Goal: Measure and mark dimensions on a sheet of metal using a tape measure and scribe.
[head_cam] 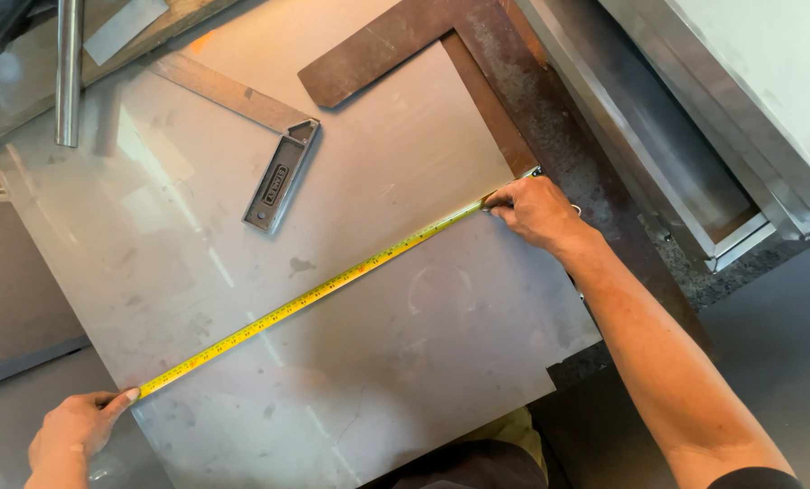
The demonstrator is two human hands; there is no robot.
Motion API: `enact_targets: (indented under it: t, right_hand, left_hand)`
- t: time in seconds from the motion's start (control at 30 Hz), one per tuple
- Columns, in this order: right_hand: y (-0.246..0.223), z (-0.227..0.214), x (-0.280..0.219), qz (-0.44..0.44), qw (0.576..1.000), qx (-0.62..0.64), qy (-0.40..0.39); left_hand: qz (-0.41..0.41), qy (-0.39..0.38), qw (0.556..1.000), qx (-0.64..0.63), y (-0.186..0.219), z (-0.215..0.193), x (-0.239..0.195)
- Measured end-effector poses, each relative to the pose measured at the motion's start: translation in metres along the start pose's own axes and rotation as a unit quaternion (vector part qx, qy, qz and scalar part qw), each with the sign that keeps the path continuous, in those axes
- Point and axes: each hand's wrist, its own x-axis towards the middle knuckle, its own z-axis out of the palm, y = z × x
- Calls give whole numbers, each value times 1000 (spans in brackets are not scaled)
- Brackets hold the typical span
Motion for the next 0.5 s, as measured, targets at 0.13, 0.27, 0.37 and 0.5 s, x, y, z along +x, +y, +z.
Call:
enact_targets:
  t: [0.13,0.27,0.37,0.5]
  right_hand:
    - [-2,-3,5,13,999,-35,-28]
    - [-12,-7,4,-40,998,-50,-22]
    - [1,9,6,-71,996,-55,20]
    - [63,43,35,-98,994,-44,29]
  left_hand:
    - [4,-1,1000,-14,0,-4,-9]
    - [0,9,1000,-14,6,-9,-9]
    - [46,2,998,-50,3,-16,-26]
    - [81,54,993,-71,-5,-25,-31]
